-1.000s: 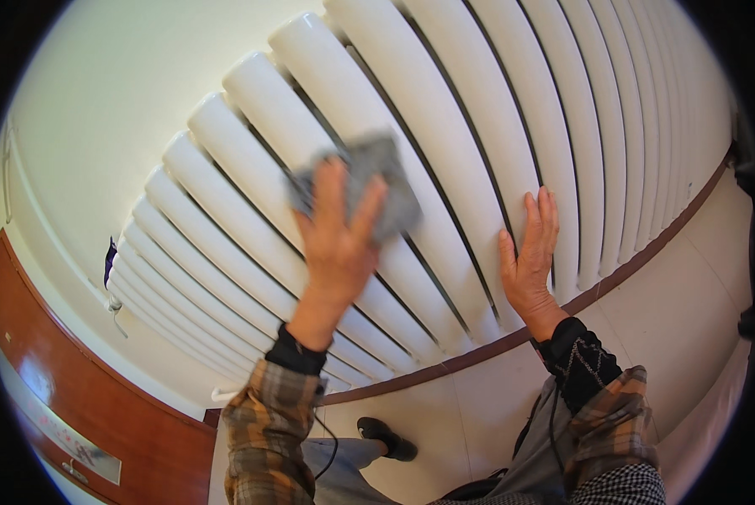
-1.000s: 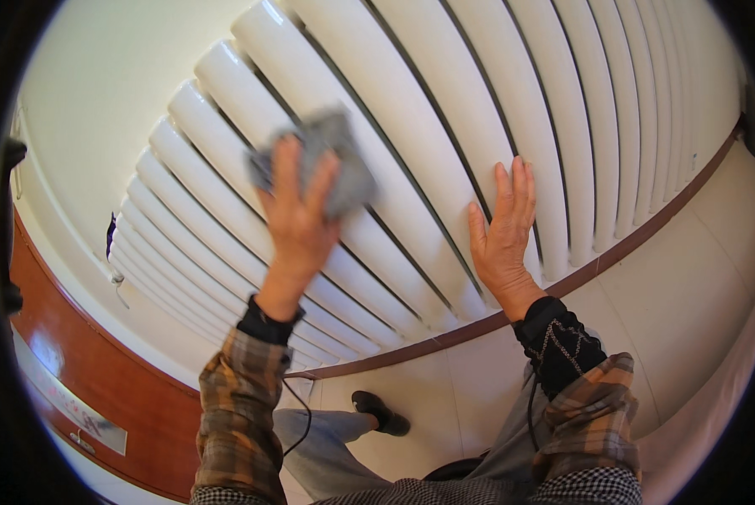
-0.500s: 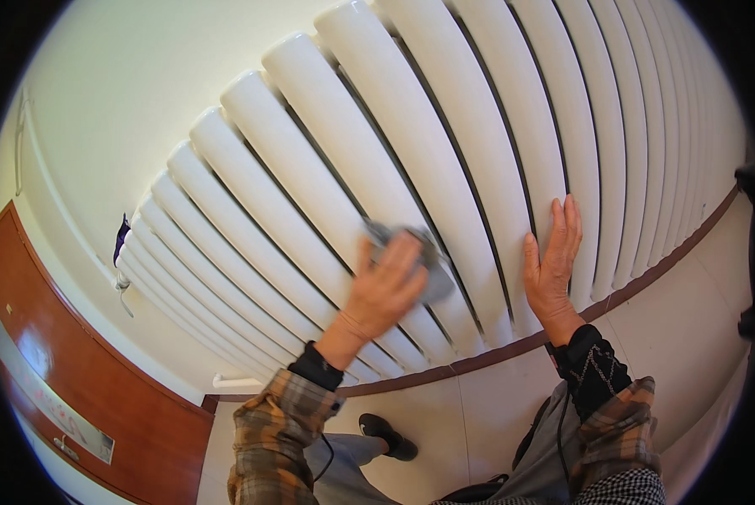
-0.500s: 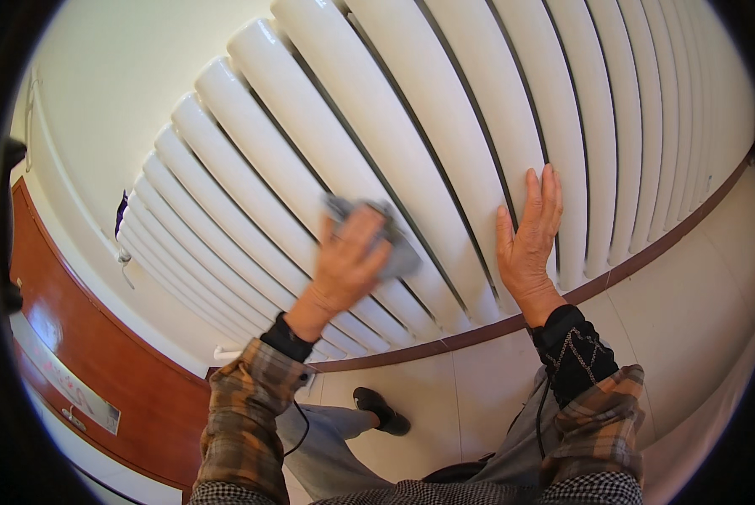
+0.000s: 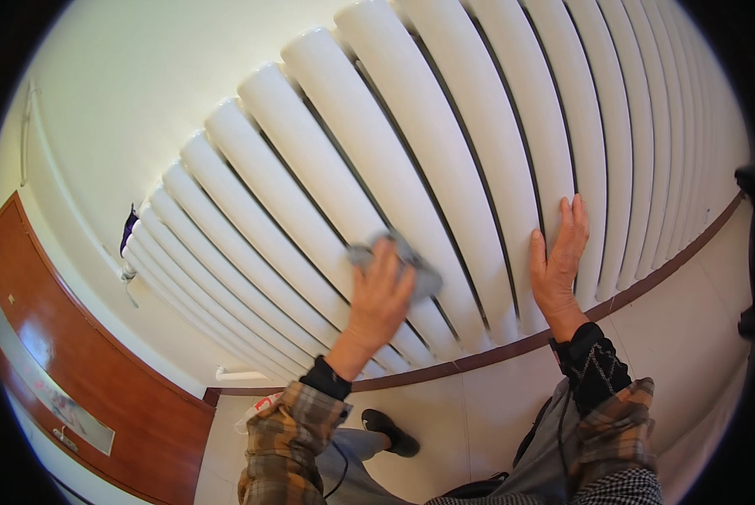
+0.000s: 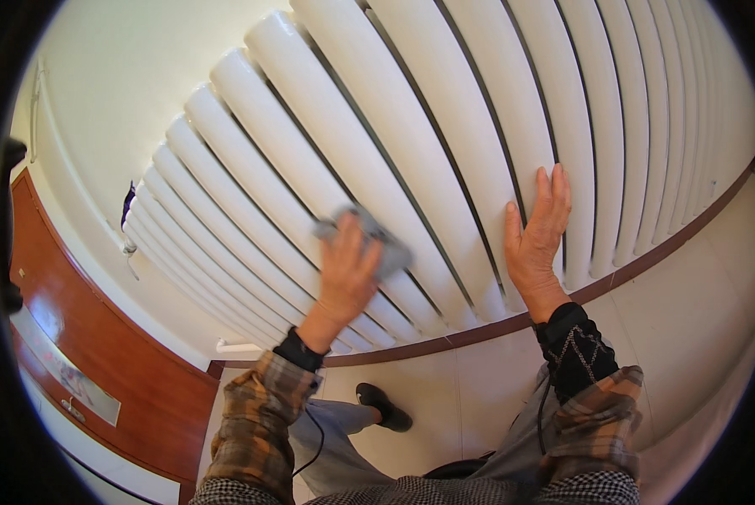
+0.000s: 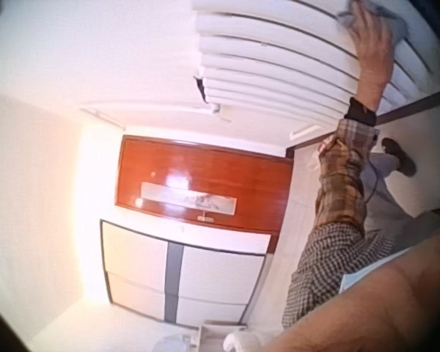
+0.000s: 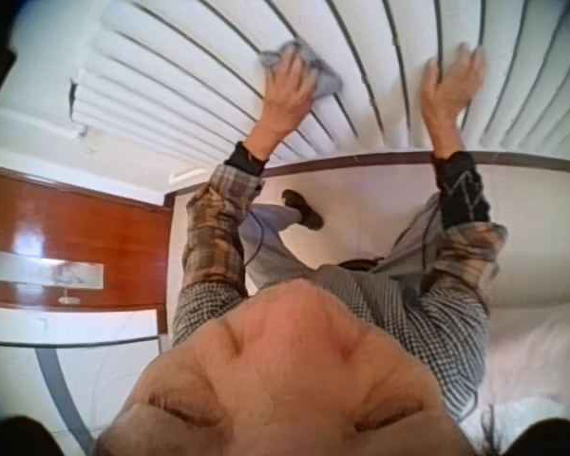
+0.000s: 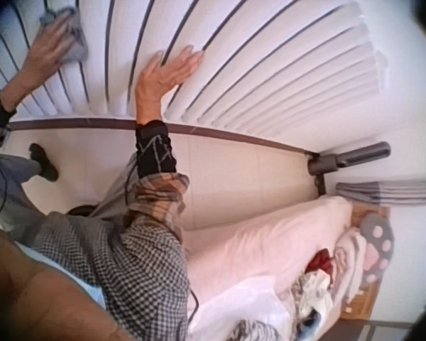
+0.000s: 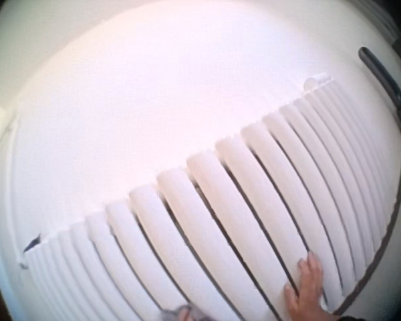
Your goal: The person kneels and wipes a white radiator with a gray cloth, then stands and wipes a wooden door with a glass panel. The person uses the cloth to clean both surfaces thoroughly.
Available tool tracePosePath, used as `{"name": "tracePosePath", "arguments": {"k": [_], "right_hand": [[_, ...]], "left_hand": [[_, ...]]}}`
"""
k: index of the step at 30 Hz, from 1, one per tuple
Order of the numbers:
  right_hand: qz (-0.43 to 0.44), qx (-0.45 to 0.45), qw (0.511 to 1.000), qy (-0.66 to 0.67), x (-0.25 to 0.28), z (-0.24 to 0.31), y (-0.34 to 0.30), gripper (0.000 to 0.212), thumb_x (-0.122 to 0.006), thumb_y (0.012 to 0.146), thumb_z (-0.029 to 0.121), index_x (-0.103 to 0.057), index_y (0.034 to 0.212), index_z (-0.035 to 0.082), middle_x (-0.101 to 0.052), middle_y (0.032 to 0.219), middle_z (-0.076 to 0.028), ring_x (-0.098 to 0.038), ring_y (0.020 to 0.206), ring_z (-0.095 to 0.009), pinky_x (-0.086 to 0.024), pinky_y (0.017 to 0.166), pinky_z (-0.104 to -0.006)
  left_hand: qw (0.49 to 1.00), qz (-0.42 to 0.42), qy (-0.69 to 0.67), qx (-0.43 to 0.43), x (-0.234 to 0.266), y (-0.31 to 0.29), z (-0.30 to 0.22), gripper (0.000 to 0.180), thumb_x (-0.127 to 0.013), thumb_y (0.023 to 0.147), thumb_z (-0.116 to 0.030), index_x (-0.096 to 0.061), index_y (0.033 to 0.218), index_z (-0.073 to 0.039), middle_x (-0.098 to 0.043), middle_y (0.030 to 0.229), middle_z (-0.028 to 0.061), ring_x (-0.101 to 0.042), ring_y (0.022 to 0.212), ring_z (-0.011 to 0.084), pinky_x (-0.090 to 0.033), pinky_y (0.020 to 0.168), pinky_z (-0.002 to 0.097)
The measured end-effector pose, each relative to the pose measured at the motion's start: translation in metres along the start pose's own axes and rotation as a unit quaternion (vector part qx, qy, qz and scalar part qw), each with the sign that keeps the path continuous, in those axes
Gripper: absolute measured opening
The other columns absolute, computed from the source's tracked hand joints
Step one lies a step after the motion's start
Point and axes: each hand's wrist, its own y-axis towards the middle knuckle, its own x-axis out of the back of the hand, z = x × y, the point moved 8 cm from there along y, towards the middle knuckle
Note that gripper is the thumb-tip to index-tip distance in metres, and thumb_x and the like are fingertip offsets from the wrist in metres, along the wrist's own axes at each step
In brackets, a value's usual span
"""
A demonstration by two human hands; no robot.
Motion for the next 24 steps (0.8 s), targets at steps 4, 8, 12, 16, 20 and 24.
{"name": "tracePosePath", "arguments": {"k": [4, 8, 12, 16, 20, 24], "right_hand": [[0.003, -0.011, 1.0, 0.004, -0.002, -0.001, -0.001, 0.06, -0.061, 0.099, 0.008, -0.037, 0.153, -0.001, -0.03, 0.162, -0.025, -0.026, 0.15, -0.045, -0.024, 0.121, -0.0553], [0.011, -0.01, 1.0, -0.004, -0.002, -0.001, -0.001, 0.06, -0.062, 0.098, 0.008, -0.037, 0.153, -0.001, -0.03, 0.161, -0.025, -0.027, 0.15, -0.044, -0.024, 0.121, -0.0548], [0.012, -0.006, 1.0, -0.006, 0.0, 0.0, -0.001, 0.061, -0.063, 0.097, 0.007, -0.037, 0.153, -0.001, -0.03, 0.161, -0.025, -0.027, 0.149, -0.044, -0.024, 0.121, -0.0546], [0.003, -0.014, 1.0, 0.003, 0.001, 0.0, 0.0, 0.062, -0.063, 0.097, 0.006, -0.037, 0.152, -0.001, -0.03, 0.161, -0.026, -0.028, 0.148, -0.044, -0.025, 0.12, -0.0547], [-0.006, -0.009, 1.0, -0.005, 0.0, 0.001, 0.001, 0.061, -0.064, 0.097, 0.006, -0.038, 0.152, -0.002, -0.03, 0.161, -0.025, -0.029, 0.148, -0.045, -0.026, 0.12, -0.0544], [0.007, -0.015, 1.0, 0.009, -0.001, 0.0, 0.0, 0.06, -0.063, 0.097, 0.006, -0.039, 0.151, -0.002, -0.031, 0.16, -0.026, -0.03, 0.147, -0.045, -0.027, 0.119, -0.0541]], "left_hand": [[0.987, 0.149, -0.03, -0.051, -0.021, -0.049, -0.022, 0.037, -0.071, 0.075, -0.007, -0.066, 0.111, -0.012, -0.053, 0.147, 0.0197, -0.05, 0.14, 0.0397, -0.037, 0.106, 0.0662], [0.999, 0.004, -0.032, -0.008, 0.015, -0.006, 0.028, 0.045, -0.073, 0.067, 0.002, -0.066, 0.11, -0.01, -0.052, 0.147, 0.0215, -0.047, 0.14, 0.0423, -0.038, 0.112, 0.0599], [0.971, -0.188, 0.019, 0.145, 0.079, 0.052, 0.124, 0.056, -0.068, 0.071, 0.004, -0.061, 0.126, -0.002, -0.046, 0.149, 0.0281, -0.041, 0.14, 0.0496, -0.034, 0.117, 0.0548], [0.979, -0.152, 0.048, 0.129, 0.078, 0.065, 0.134, 0.059, -0.073, 0.075, -0.001, -0.06, 0.132, -0.003, -0.051, 0.146, 0.0261, -0.046, 0.137, 0.0495, -0.036, 0.115, 0.0544], [0.986, -0.087, 0.025, 0.142, 0.037, 0.005, 0.087, 0.062, -0.075, 0.073, -0.002, -0.058, 0.133, -0.001, -0.048, 0.149, 0.028, -0.044, 0.14, 0.0493, -0.035, 0.117, 0.0555], [0.994, 0.003, -0.054, 0.091, -0.005, -0.071, 0.02, 0.07, -0.076, 0.064, 0.001, -0.061, 0.13, -0.014, -0.048, 0.148, 0.0242, -0.045, 0.141, 0.0437, -0.037, 0.113, 0.0591]]}}
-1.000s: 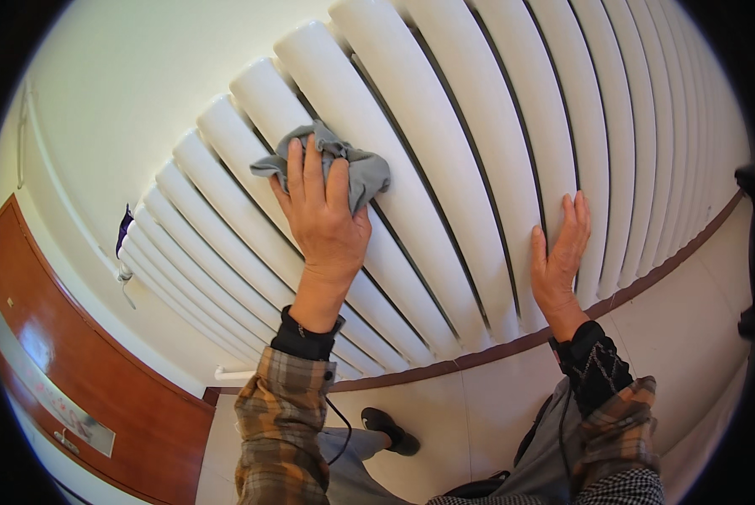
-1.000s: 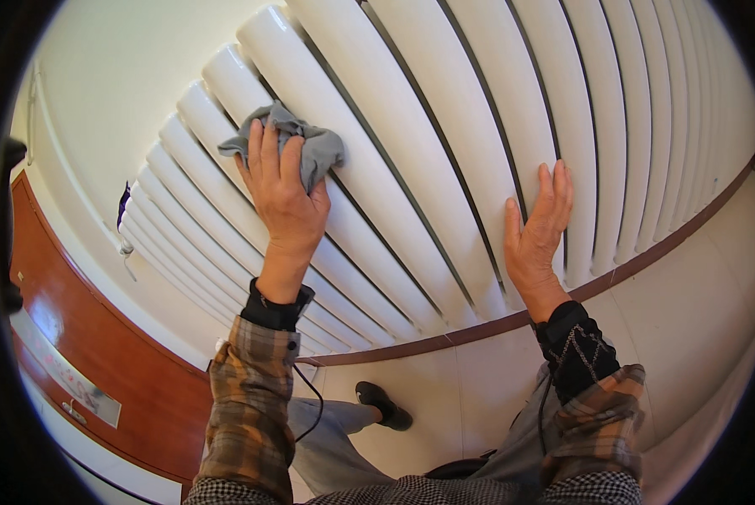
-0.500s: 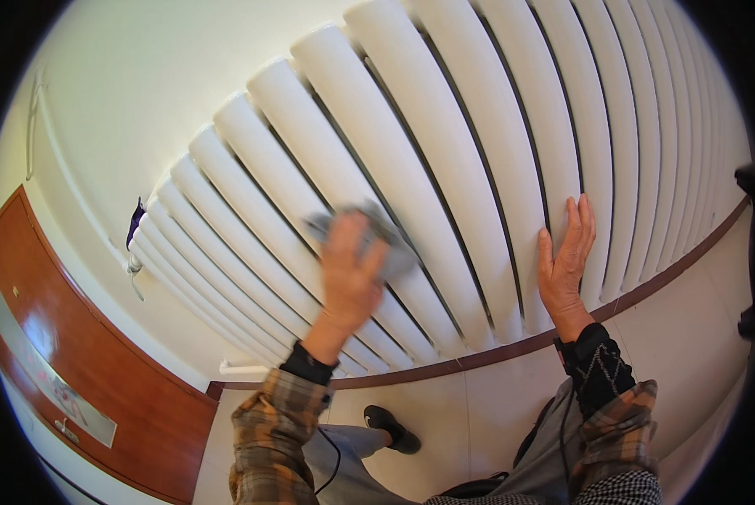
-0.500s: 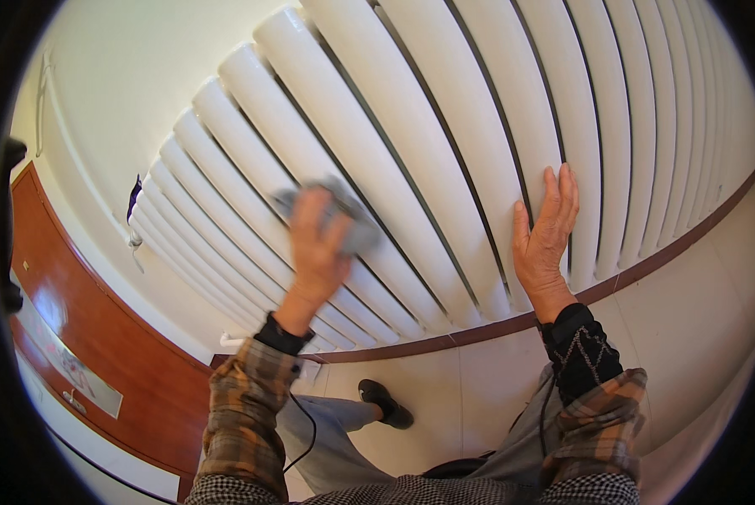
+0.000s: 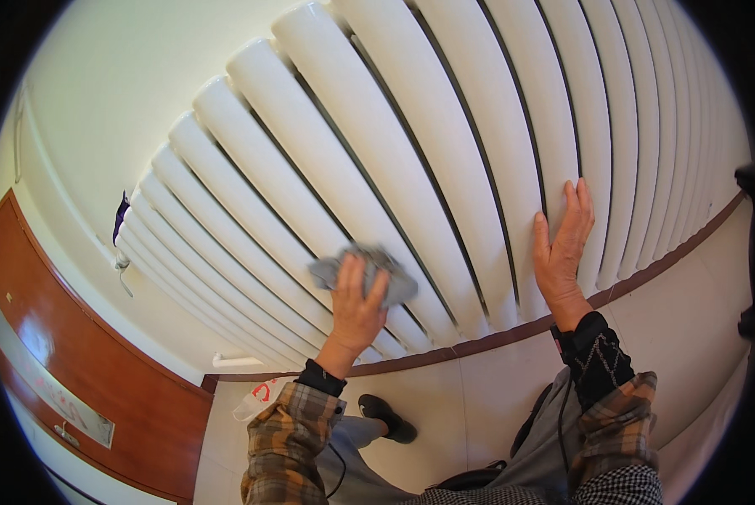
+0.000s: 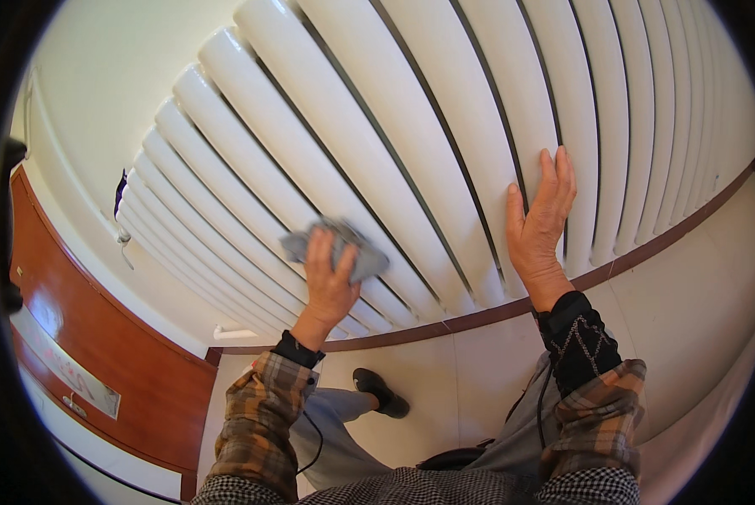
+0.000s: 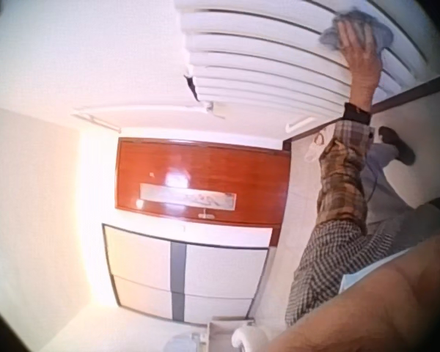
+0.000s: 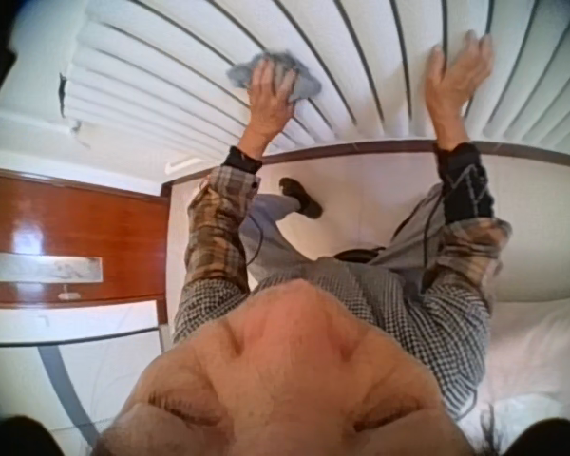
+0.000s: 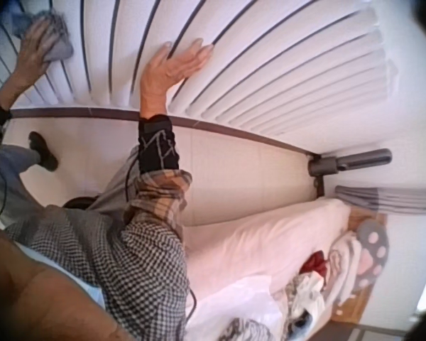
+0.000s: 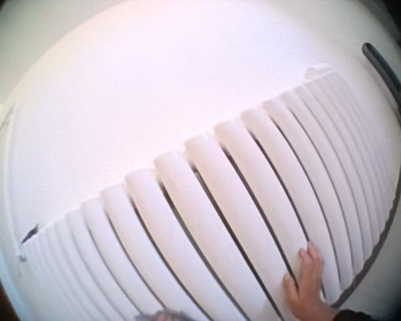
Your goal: The person kneels and wipes a white radiator with a gray cloth, then stands and wipes a wooden door with a glass panel. The person uses the cloth to clean both surfaces thoroughly.
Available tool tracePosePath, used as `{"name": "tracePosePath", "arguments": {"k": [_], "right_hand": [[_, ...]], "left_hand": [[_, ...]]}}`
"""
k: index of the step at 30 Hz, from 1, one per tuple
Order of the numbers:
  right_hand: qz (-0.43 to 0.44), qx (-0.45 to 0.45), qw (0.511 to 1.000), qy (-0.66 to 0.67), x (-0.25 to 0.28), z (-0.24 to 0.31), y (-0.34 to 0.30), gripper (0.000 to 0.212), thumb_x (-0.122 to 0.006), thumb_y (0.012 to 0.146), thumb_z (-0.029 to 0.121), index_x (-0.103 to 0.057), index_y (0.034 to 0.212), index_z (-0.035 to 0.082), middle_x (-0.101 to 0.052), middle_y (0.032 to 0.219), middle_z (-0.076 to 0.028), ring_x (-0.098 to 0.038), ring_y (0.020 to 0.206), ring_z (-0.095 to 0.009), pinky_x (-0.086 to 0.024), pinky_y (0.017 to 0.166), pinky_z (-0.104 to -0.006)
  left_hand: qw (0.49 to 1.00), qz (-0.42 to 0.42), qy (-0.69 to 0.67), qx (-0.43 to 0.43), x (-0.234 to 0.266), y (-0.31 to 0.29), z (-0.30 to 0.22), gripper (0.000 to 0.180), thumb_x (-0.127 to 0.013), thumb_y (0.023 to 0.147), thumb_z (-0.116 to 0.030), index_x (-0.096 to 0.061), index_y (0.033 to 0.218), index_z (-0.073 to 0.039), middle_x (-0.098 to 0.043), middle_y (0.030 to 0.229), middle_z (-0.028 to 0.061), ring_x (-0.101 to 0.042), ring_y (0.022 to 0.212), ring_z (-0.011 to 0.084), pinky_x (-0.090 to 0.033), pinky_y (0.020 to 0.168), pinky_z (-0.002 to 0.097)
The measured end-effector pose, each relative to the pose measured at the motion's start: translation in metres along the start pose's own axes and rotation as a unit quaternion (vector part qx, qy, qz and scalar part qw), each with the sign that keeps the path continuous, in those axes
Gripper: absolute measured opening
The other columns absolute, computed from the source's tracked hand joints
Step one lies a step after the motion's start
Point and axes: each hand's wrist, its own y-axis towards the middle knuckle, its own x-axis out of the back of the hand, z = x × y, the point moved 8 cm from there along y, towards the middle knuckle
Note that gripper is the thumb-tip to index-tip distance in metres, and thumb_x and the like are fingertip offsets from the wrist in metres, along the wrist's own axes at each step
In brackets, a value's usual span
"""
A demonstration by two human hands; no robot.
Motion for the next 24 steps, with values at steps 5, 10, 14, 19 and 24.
{"name": "tracePosePath", "arguments": {"k": [5, 10, 14, 19, 24], "right_hand": [[0.0, 0.007, 1.0, -0.012, 0.001, 0.0, 0.0, 0.06, -0.063, 0.097, 0.006, -0.039, 0.151, -0.003, -0.032, 0.159, -0.025, -0.03, 0.146, -0.045, -0.028, 0.119, -0.0541], [-0.005, 0.008, 1.0, -0.012, 0.001, 0.001, 0.0, 0.059, -0.063, 0.097, 0.008, -0.039, 0.151, -0.003, -0.033, 0.159, -0.025, -0.031, 0.146, -0.044, -0.028, 0.119, -0.0542], [-0.01, 0.008, 1.0, -0.01, 0.0, -0.001, 0.001, 0.057, -0.062, 0.099, 0.011, -0.04, 0.15, -0.003, -0.033, 0.158, -0.026, -0.032, 0.145, -0.044, -0.027, 0.119, -0.0542], [0.002, 0.001, 1.0, -0.006, 0.0, -0.001, -0.001, 0.056, -0.06, 0.101, 0.012, -0.04, 0.15, -0.004, -0.033, 0.158, -0.027, -0.032, 0.144, -0.045, -0.029, 0.118, -0.0537], [0.004, 0.014, 1.0, -0.012, 0.0, 0.002, 0.001, 0.054, -0.058, 0.102, 0.011, -0.039, 0.15, -0.006, -0.032, 0.157, -0.027, -0.032, 0.143, -0.044, -0.03, 0.117, -0.0532]], "left_hand": [[0.988, 0.022, 0.143, -0.062, 0.021, 0.01, 0.029, 0.058, -0.078, 0.072, -0.01, -0.063, 0.127, -0.02, -0.057, 0.142, 0.0151, -0.049, 0.139, 0.0394, -0.036, 0.11, 0.06], [0.957, -0.213, 0.115, 0.157, 0.103, 0.094, 0.121, 0.058, -0.068, 0.084, -0.006, -0.054, 0.14, -0.002, -0.045, 0.15, 0.0266, -0.039, 0.14, 0.0471, -0.029, 0.118, 0.0551], [0.969, -0.209, 0.098, 0.094, 0.076, 0.073, 0.094, 0.058, -0.066, 0.083, -0.005, -0.054, 0.14, -0.002, -0.043, 0.15, 0.0277, -0.038, 0.139, 0.0498, -0.029, 0.117, 0.0594], [0.996, -0.04, 0.054, 0.065, 0.016, -0.041, 0.03, 0.072, -0.07, 0.066, -0.003, -0.055, 0.136, -0.011, -0.046, 0.147, 0.0257, -0.044, 0.137, 0.0487, -0.035, 0.113, 0.0584], [0.995, 0.02, 0.056, 0.085, 0.025, -0.039, 0.046, 0.066, -0.073, 0.068, -0.002, -0.06, 0.131, -0.01, -0.048, 0.147, 0.0239, -0.045, 0.134, 0.046, -0.036, 0.113, 0.0566]]}}
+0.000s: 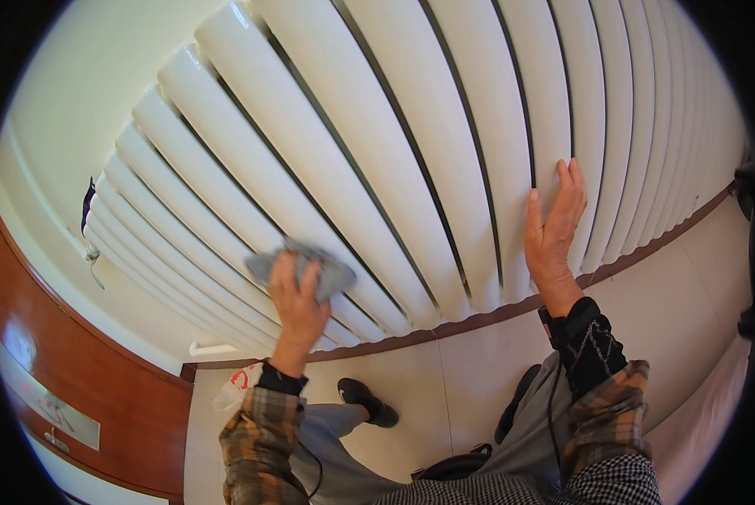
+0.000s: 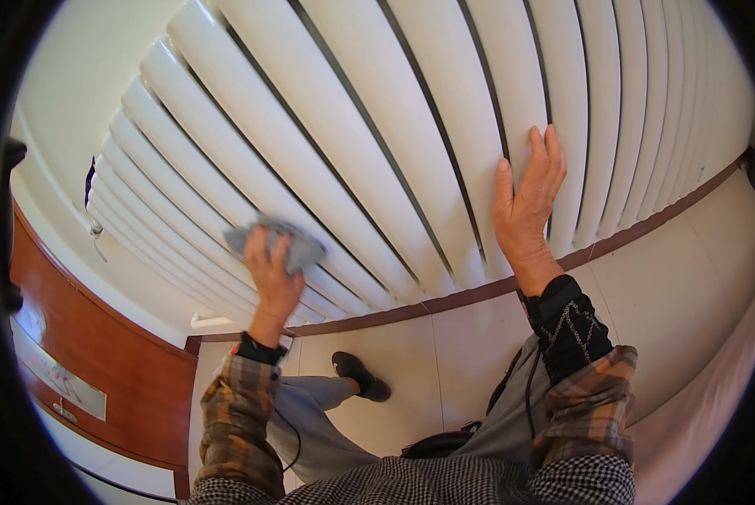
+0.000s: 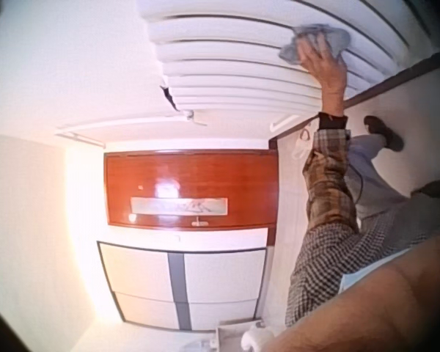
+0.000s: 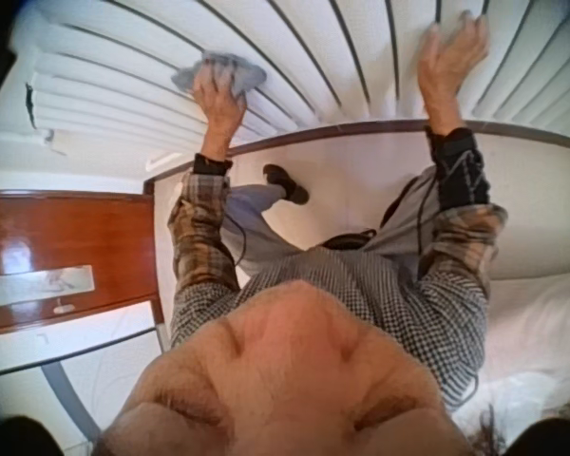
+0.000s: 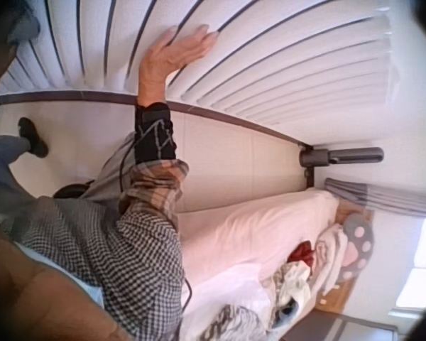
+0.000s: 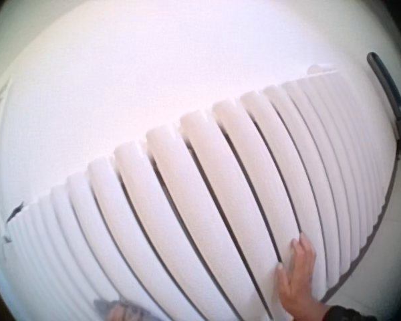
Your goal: The person kneels and wipes a white radiator with a gray cloth, then stands and wipes a wooden door with a glass panel. The person uses the cloth to clean both surfaces thoroughly.
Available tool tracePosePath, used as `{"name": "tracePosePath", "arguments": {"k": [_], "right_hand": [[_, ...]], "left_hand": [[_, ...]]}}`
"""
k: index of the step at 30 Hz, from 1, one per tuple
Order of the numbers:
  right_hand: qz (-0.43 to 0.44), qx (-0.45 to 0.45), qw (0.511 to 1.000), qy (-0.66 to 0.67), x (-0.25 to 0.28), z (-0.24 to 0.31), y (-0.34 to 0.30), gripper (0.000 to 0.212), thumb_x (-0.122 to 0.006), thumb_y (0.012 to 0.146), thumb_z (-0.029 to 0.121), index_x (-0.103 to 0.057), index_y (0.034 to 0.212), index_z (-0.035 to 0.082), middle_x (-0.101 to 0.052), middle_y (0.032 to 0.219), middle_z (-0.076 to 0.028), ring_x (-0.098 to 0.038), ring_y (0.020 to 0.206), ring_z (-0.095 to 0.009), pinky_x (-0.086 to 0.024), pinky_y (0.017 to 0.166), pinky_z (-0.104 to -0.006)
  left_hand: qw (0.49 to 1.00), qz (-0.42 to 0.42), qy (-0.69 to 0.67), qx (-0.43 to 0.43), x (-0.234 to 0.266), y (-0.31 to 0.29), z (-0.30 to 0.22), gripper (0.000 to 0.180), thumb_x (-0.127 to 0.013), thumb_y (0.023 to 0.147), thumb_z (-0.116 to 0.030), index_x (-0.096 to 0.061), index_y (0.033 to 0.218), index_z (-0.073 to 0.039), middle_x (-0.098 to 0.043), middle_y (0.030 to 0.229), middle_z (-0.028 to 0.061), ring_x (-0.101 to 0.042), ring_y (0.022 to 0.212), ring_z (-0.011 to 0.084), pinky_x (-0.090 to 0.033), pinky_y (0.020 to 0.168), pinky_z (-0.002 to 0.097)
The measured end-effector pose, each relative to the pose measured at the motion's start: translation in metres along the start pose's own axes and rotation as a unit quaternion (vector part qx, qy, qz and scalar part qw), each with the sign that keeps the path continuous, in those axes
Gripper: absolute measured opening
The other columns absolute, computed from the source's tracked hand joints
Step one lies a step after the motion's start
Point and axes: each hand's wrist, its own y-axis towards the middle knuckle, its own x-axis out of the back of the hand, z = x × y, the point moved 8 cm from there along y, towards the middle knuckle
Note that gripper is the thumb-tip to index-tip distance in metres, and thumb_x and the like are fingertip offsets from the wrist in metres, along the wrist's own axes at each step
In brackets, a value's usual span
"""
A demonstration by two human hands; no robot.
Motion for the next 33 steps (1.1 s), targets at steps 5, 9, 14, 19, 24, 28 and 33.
{"name": "tracePosePath", "arguments": {"k": [5, 9, 14, 19, 24, 28, 33], "right_hand": [[-0.005, 0.007, 1.0, -0.012, 0.0, 0.001, 0.002, 0.055, -0.058, 0.103, 0.013, -0.038, 0.15, -0.006, -0.033, 0.157, -0.026, -0.032, 0.144, -0.042, -0.03, 0.118, -0.0517], [0.004, -0.005, 1.0, -0.011, -0.001, -0.002, 0.0, 0.055, -0.059, 0.103, 0.013, -0.038, 0.151, -0.004, -0.033, 0.157, -0.024, -0.032, 0.144, -0.041, -0.03, 0.118, -0.0505], [0.019, -0.008, 1.0, 0.008, -0.002, -0.004, -0.002, 0.055, -0.059, 0.103, 0.013, -0.04, 0.152, 0.0, -0.034, 0.158, -0.022, -0.031, 0.145, -0.039, -0.029, 0.119, -0.0502], [0.017, -0.002, 1.0, 0.008, 0.0, -0.005, -0.002, 0.054, -0.06, 0.102, 0.013, -0.041, 0.151, 0.0, -0.034, 0.158, -0.022, -0.031, 0.145, -0.04, -0.029, 0.119, -0.0506], [0.006, -0.009, 1.0, 0.019, 0.001, -0.006, 0.0, 0.055, -0.061, 0.101, 0.014, -0.042, 0.15, 0.0, -0.034, 0.158, -0.023, -0.03, 0.146, -0.04, -0.029, 0.119, -0.0511], [-0.002, 0.002, 1.0, 0.017, 0.001, -0.006, -0.001, 0.055, -0.061, 0.101, 0.014, -0.042, 0.15, 0.0, -0.035, 0.157, -0.024, -0.031, 0.145, -0.041, -0.029, 0.118, -0.0515], [0.011, 0.004, 1.0, 0.013, 0.0, -0.006, -0.003, 0.053, -0.059, 0.102, 0.015, -0.042, 0.15, -0.001, -0.035, 0.157, -0.025, -0.031, 0.145, -0.042, -0.03, 0.118, -0.0525]], "left_hand": [[0.977, -0.209, 0.038, 0.011, 0.045, 0.092, 0.043, 0.067, -0.069, 0.073, -0.004, -0.057, 0.138, -0.008, -0.043, 0.152, 0.0256, -0.038, 0.14, 0.0486, -0.03, 0.116, 0.0578], [0.971, -0.238, 0.026, 0.028, 0.023, 0.061, 0.032, 0.069, -0.065, 0.076, -0.004, -0.052, 0.143, -0.008, -0.037, 0.156, 0.0282, -0.032, 0.145, 0.0523, -0.027, 0.118, 0.0602], [0.996, -0.005, -0.084, 0.04, -0.04, -0.067, -0.026, 0.081, -0.07, 0.063, -0.003, -0.053, 0.141, -0.013, -0.027, 0.162, 0.0277, -0.021, 0.151, 0.0553, -0.021, 0.121, 0.0622], [0.993, -0.088, -0.047, 0.058, -0.003, -0.017, 0.032, 0.078, -0.067, 0.064, -0.001, -0.054, 0.14, -0.011, -0.032, 0.159, 0.0296, -0.028, 0.15, 0.0524, -0.024, 0.122, 0.0617], [0.955, -0.27, -0.09, 0.088, 0.058, 0.093, 0.097, 0.059, -0.069, 0.091, 0.0, -0.047, 0.146, -0.001, -0.043, 0.153, 0.0277, -0.047, 0.137, 0.0436, -0.034, 0.115, 0.0488], [0.961, -0.266, -0.059, 0.054, 0.036, 0.063, 0.081, 0.057, -0.067, 0.092, -0.009, -0.047, 0.145, -0.002, -0.039, 0.154, 0.0326, -0.041, 0.141, 0.0487, -0.032, 0.117, 0.0512], [0.986, -0.105, -0.071, 0.106, -0.032, -0.067, 0.021, 0.067, -0.064, 0.075, -0.005, -0.049, 0.14, -0.007, -0.026, 0.159, 0.0363, -0.03, 0.147, 0.0562, -0.027, 0.12, 0.0575]]}}
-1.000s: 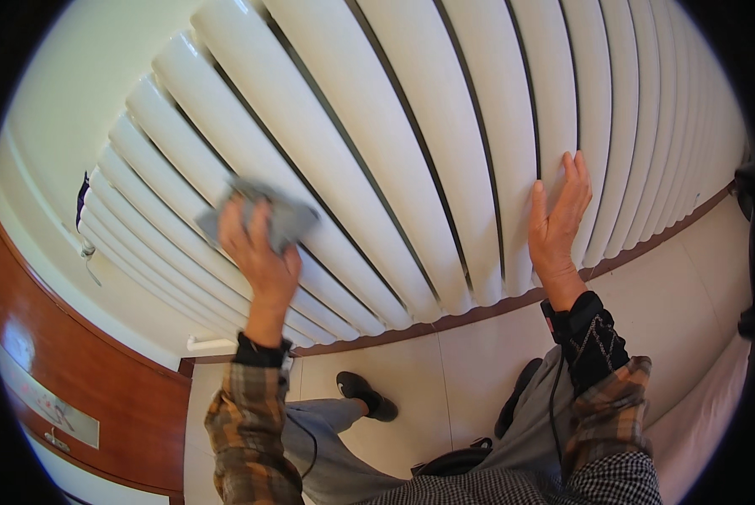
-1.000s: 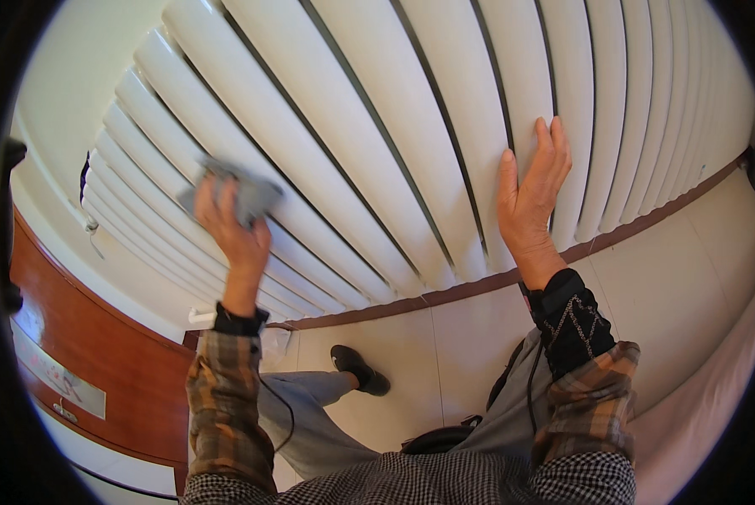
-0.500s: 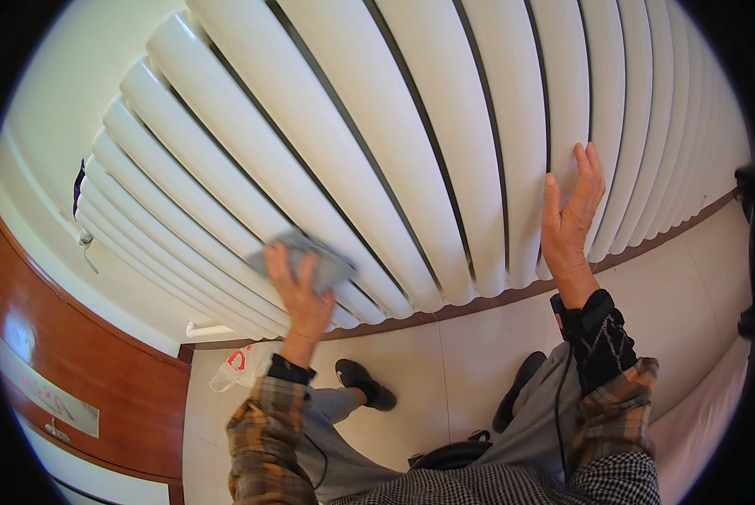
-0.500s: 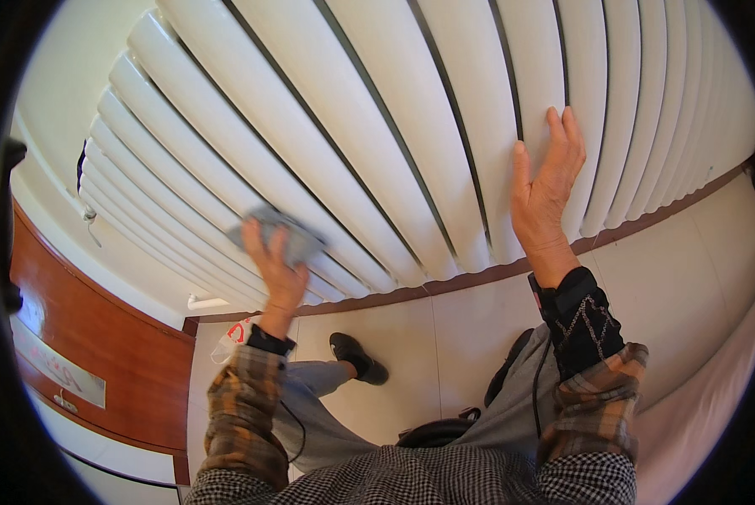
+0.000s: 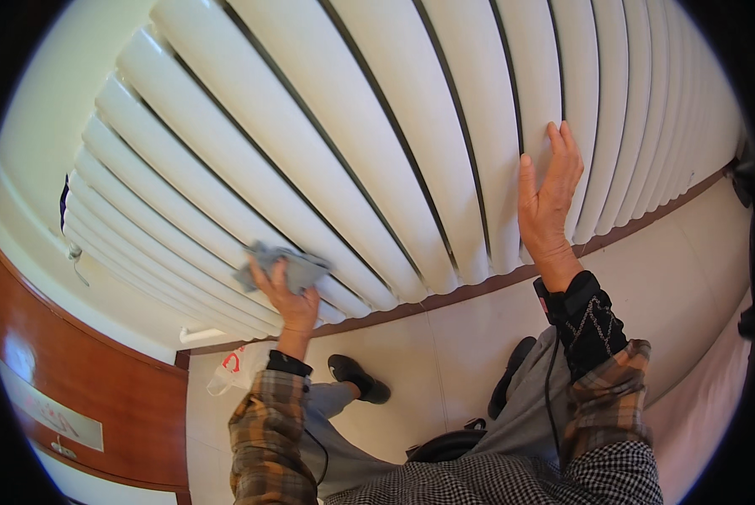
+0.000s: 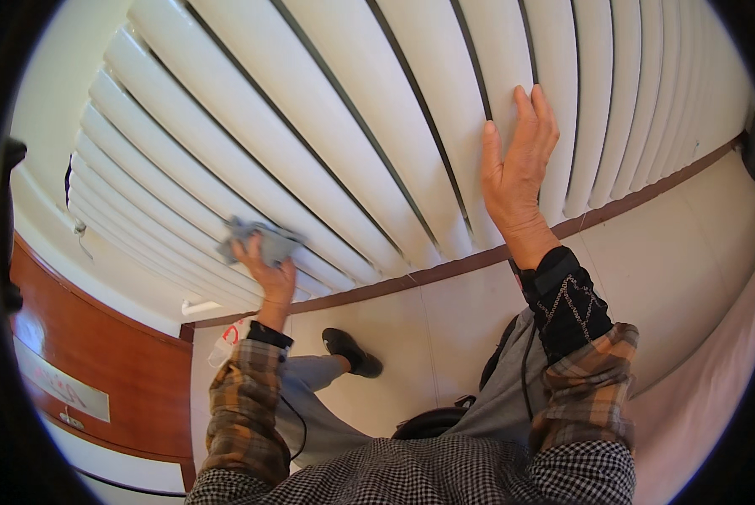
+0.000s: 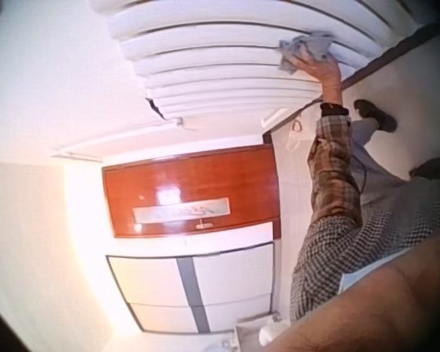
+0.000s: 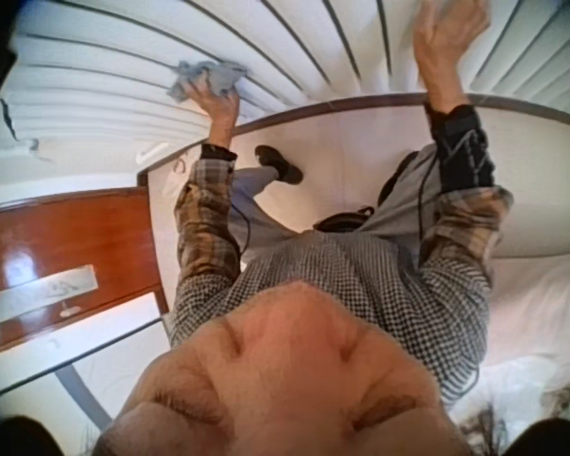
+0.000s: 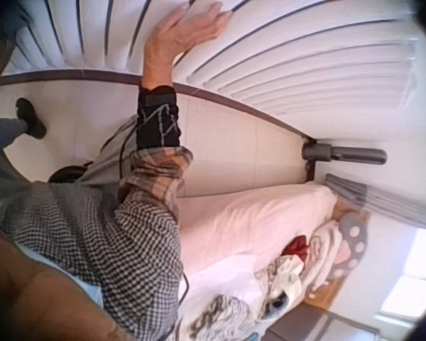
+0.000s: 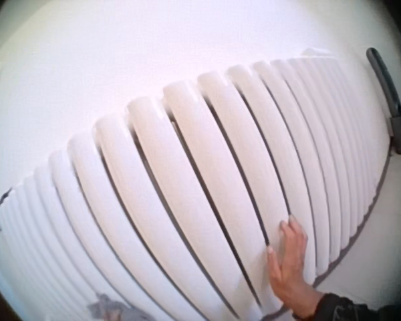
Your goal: The person kneels and wipes a white radiator with a gray cloth, then stands and wipes a wooden door with a glass panel. The person uses the cloth to clean both surfaces thoroughly.
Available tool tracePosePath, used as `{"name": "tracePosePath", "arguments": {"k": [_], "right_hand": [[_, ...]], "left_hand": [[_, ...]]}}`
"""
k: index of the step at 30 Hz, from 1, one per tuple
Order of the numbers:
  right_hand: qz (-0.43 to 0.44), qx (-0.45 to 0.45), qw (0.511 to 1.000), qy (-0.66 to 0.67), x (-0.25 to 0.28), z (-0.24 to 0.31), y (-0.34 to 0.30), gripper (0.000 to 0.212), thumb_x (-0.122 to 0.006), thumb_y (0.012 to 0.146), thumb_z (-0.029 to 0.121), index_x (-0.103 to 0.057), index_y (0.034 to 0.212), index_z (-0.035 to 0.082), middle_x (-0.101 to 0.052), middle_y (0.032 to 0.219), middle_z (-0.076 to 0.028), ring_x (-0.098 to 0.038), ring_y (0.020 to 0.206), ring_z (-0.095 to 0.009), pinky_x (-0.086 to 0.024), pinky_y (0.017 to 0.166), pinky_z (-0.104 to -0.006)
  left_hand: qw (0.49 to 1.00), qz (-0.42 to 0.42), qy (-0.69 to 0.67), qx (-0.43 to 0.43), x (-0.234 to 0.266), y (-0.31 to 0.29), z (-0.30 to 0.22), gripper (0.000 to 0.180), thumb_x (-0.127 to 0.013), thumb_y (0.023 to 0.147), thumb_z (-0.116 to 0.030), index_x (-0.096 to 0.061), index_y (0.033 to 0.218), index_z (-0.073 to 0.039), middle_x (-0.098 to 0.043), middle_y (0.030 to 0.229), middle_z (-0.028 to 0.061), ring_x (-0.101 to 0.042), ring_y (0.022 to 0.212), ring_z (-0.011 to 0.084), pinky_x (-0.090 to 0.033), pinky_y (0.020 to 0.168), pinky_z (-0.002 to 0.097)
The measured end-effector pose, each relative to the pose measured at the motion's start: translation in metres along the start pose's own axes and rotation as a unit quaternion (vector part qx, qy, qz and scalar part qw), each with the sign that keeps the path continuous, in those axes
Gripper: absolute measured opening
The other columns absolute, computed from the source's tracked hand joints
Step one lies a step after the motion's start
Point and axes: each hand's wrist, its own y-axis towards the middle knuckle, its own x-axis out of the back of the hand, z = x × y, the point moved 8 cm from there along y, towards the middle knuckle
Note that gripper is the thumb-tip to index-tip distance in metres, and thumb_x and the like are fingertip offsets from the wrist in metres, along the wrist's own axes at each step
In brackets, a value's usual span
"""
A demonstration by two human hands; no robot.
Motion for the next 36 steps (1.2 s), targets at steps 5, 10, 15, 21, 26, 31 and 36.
{"name": "tracePosePath", "arguments": {"k": [5, 10, 15, 21, 26, 31, 36], "right_hand": [[0.008, 0.008, 1.0, -0.011, -0.001, -0.001, 0.001, 0.054, -0.058, 0.103, 0.017, -0.041, 0.151, -0.001, -0.034, 0.157, -0.024, -0.031, 0.144, -0.041, -0.031, 0.117, -0.0517], [0.015, 0.012, 0.999, -0.027, -0.002, -0.002, 0.001, 0.053, -0.058, 0.104, 0.018, -0.04, 0.151, -0.001, -0.033, 0.157, -0.023, -0.029, 0.145, -0.04, -0.031, 0.117, -0.0514], [0.011, 0.004, 1.0, -0.022, -0.002, -0.002, 0.001, 0.054, -0.058, 0.104, 0.018, -0.04, 0.151, 0.0, -0.033, 0.157, -0.022, -0.03, 0.144, -0.04, -0.031, 0.117, -0.051], [0.016, 0.013, 1.0, -0.02, -0.001, -0.001, 0.001, 0.055, -0.059, 0.103, 0.017, -0.04, 0.152, -0.001, -0.033, 0.157, -0.022, -0.03, 0.145, -0.04, -0.031, 0.117, -0.0509], [0.013, 0.006, 1.0, -0.018, -0.001, -0.002, 0.001, 0.055, -0.06, 0.103, 0.016, -0.04, 0.151, -0.001, -0.033, 0.157, -0.022, -0.03, 0.145, -0.04, -0.03, 0.118, -0.051], [0.008, -0.003, 1.0, -0.013, 0.0, -0.001, 0.001, 0.055, -0.059, 0.103, 0.016, -0.04, 0.151, -0.001, -0.032, 0.158, -0.023, -0.028, 0.146, -0.041, -0.03, 0.118, -0.0518], [0.021, -0.003, 1.0, -0.013, 0.0, 0.0, 0.001, 0.055, -0.06, 0.102, 0.016, -0.039, 0.151, 0.0, -0.031, 0.158, -0.024, -0.027, 0.146, -0.042, -0.029, 0.118, -0.0518]], "left_hand": [[0.997, 0.004, -0.018, 0.069, -0.008, -0.028, -0.013, 0.056, -0.065, 0.084, -0.007, -0.051, 0.138, -0.004, -0.029, 0.155, 0.0356, -0.035, 0.141, 0.0528, -0.029, 0.117, 0.0563], [0.997, -0.07, 0.024, 0.012, 0.014, 0.04, 0.016, 0.059, -0.063, 0.083, -0.005, -0.05, 0.141, -0.003, -0.03, 0.156, 0.035, -0.035, 0.141, 0.051, -0.026, 0.118, 0.0547], [0.997, -0.012, 0.018, 0.071, -0.008, -0.025, 0.007, 0.068, -0.066, 0.075, 0.0, -0.05, 0.141, -0.006, -0.03, 0.157, 0.0335, -0.031, 0.145, 0.0554, -0.026, 0.118, 0.0597], [0.984, 0.175, 0.011, 0.038, -0.031, -0.103, -0.042, 0.064, -0.064, 0.069, -0.002, -0.061, 0.133, -0.006, -0.026, 0.161, 0.033, -0.024, 0.148, 0.0561, -0.021, 0.121, 0.061], [0.999, 0.004, 0.045, 0.0, -0.005, 0.005, -0.02, 0.064, -0.062, 0.071, -0.005, -0.058, 0.135, -0.005, -0.032, 0.158, 0.0306, -0.03, 0.144, 0.0548, -0.024, 0.118, 0.0641], [0.998, -0.049, 0.009, 0.026, -0.018, 0.016, -0.038, 0.065, -0.058, 0.072, -0.002, -0.057, 0.137, -0.005, -0.036, 0.155, 0.0302, -0.034, 0.142, 0.0518, -0.025, 0.118, 0.0609], [0.98, 0.161, -0.054, -0.099, -0.037, -0.028, -0.106, 0.066, -0.054, 0.072, 0.002, -0.057, 0.138, -0.004, -0.039, 0.154, 0.0286, -0.038, 0.141, 0.048, -0.026, 0.119, 0.0576]]}}
